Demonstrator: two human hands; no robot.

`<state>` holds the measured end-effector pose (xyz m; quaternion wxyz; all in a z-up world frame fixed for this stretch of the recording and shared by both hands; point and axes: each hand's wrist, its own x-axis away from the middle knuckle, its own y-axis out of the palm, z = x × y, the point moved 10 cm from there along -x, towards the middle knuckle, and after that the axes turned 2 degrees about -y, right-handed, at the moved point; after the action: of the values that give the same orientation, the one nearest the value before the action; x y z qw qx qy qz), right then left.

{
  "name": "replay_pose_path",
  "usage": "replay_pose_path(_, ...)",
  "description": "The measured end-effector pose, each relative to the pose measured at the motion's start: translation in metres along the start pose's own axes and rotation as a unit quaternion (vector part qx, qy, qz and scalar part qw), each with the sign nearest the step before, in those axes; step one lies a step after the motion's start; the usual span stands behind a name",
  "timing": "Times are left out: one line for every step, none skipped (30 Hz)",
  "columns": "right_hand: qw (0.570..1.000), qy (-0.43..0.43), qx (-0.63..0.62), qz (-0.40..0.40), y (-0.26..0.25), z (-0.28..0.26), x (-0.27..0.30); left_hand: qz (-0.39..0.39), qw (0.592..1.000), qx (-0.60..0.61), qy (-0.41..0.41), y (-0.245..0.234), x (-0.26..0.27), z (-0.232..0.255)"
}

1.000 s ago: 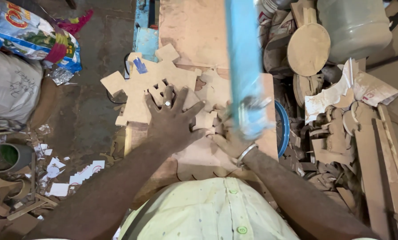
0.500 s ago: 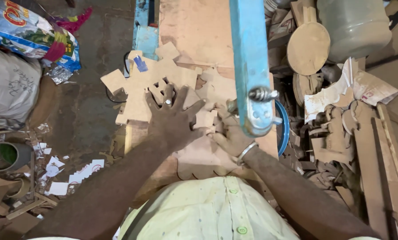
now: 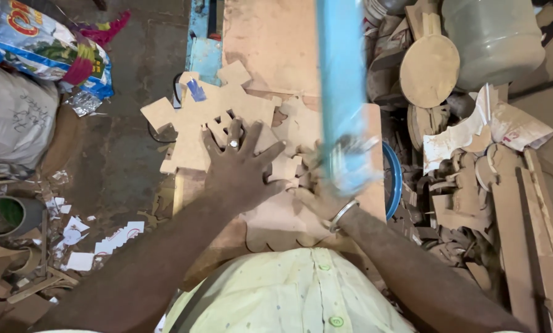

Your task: Cutting out intricate shapes from a wooden board using a scroll saw.

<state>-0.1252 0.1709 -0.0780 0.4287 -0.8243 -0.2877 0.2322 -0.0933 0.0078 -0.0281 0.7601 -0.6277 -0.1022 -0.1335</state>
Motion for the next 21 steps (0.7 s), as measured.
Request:
replay_pose_path(1.000, -0.001, -0.001, -0.001, 0.000, -0.001, 0.000, -0.001, 1.000, 0.000, -0.002, -0.001, 0.000, 0.000)
replay_pose_path(1.000, 0.016, -0.009, -0.014, 0.003, 0.002, 0.000, -0.007, 1.000, 0.000, -0.004, -0.001, 0.000, 0.000)
replay_pose_path(0.999, 0.033, -0.017, -0.027, 0.006, 0.005, 0.001, -0.014, 1.000, 0.001, -0.006, 0.000, 0.000, 0.001)
replay_pose_path(0.999, 0.034, -0.017, -0.027, 0.005, 0.004, 0.002, -0.015, 1.000, 0.001, -0.005, 0.000, -0.001, 0.001)
replay_pose_path(0.999, 0.028, -0.007, -0.015, 0.002, 0.003, 0.003, -0.017, 1.000, -0.002, -0.007, 0.001, -0.001, 0.001)
replay_pose_path(1.000, 0.022, 0.002, -0.004, -0.001, 0.001, 0.002, -0.019, 1.000, -0.004, -0.011, 0.002, -0.002, 0.000)
replay_pose_path(1.000, 0.021, 0.001, -0.004, 0.002, 0.006, 0.003, -0.019, 1.000, -0.004, -0.012, 0.003, -0.003, 0.000)
replay_pose_path(1.000, -0.001, -0.011, -0.003, 0.005, 0.006, 0.004, -0.013, 1.000, -0.006, -0.007, 0.004, -0.003, 0.000)
replay_pose_path(0.999, -0.023, -0.024, -0.001, 0.008, 0.007, 0.005, -0.008, 1.000, -0.008, -0.002, 0.004, -0.004, 0.001)
replay_pose_path(0.999, -0.022, -0.024, -0.002, 0.011, 0.010, 0.004, -0.009, 1.000, -0.007, -0.002, 0.004, -0.003, 0.001)
replay_pose_path(1.000, -0.017, -0.017, -0.007, 0.015, 0.013, 0.004, -0.005, 1.000, -0.002, -0.002, 0.002, -0.002, 0.001)
replay_pose_path(1.000, -0.012, -0.011, -0.013, 0.018, 0.017, 0.004, -0.001, 1.000, 0.001, -0.001, 0.000, -0.001, 0.002)
replay_pose_path(1.000, -0.011, -0.011, -0.013, 0.021, 0.019, 0.005, -0.002, 1.000, 0.001, -0.002, 0.000, -0.001, 0.003)
replay_pose_path(1.000, -0.012, -0.026, -0.003, 0.022, 0.021, 0.005, -0.004, 1.000, 0.001, -0.009, 0.000, -0.001, 0.002)
replay_pose_path(0.999, -0.012, -0.040, 0.007, 0.022, 0.023, 0.004, -0.005, 1.000, 0.001, -0.016, -0.001, -0.002, 0.000)
replay_pose_path(0.999, -0.012, -0.040, 0.007, 0.024, 0.023, 0.005, -0.006, 1.000, 0.002, -0.016, 0.001, -0.002, 0.000)
replay_pose_path(0.999, -0.004, -0.049, 0.008, 0.026, 0.024, 0.005, 0.001, 1.000, -0.001, -0.015, 0.002, -0.003, 0.000)
replay_pose_path(0.998, 0.004, -0.059, 0.008, 0.027, 0.026, 0.004, 0.007, 1.000, -0.002, -0.015, 0.002, -0.004, -0.001)
replay_pose_path(0.998, 0.003, -0.059, 0.007, 0.023, 0.020, 0.003, 0.007, 1.000, -0.002, -0.016, 0.002, -0.003, -0.001)
replay_pose_path(0.983, 0.074, -0.168, -0.012, 0.027, 0.028, 0.003, 0.016, 1.000, 0.001, -0.011, 0.001, -0.003, -0.001)
replay_pose_path(0.950, 0.143, -0.274, -0.032, 0.033, 0.033, 0.004, 0.026, 1.000, 0.003, -0.006, -0.001, -0.002, 0.000)
